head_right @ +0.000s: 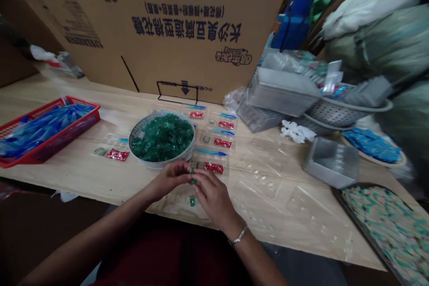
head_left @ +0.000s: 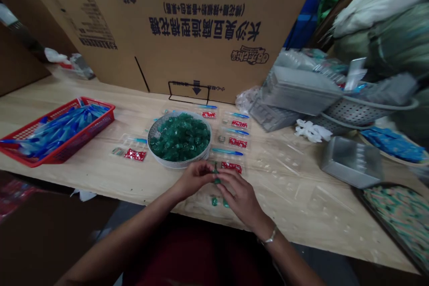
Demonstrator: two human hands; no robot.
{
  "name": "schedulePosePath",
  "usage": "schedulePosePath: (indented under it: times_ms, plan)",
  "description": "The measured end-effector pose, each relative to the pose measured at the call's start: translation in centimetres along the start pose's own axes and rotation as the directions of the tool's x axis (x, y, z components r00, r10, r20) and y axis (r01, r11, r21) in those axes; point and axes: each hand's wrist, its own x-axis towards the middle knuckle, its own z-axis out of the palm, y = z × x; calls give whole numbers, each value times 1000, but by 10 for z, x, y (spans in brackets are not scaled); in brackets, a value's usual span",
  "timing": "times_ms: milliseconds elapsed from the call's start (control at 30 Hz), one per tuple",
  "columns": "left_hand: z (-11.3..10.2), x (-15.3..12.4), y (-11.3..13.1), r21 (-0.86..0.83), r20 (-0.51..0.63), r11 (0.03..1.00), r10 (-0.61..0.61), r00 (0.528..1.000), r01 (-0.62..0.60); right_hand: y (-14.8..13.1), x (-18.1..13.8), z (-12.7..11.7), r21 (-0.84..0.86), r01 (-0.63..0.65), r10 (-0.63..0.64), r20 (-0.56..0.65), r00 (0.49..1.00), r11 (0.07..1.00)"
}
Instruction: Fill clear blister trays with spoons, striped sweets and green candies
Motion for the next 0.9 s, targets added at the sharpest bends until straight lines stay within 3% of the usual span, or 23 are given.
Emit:
schedulePosePath:
  times_ms: [133,233,400,500,667,833,900]
  plan:
    - [-7,1,-9,-148,9,973,-175,985,174,13,3,4,37,13,-16,76,997,999]
    - [-10,-5,-10,-199,49,955,-214,976,220,14,-1,3,119,-16,4,101,995,993]
    - [4,-10,-15,-320,1,920,-237,971,225,5,-6,4,298,-199,212,-13,977,934]
    - [13,-11,-18,-434,-48,880,-236,970,193,-2,-5,4,311,-246,279,-66,958,918]
    - [21,-17,-20,-574,-106,799,-292,950,181,-7,-2,6,341,-313,351,-54,935,887]
    - [27,-21,-15,-631,-207,769,-299,931,107,-4,-3,13,520,-438,507,11,862,733]
    - [27,-22,-13,-591,-243,802,-279,929,87,-6,-4,12,480,-406,474,-25,880,778]
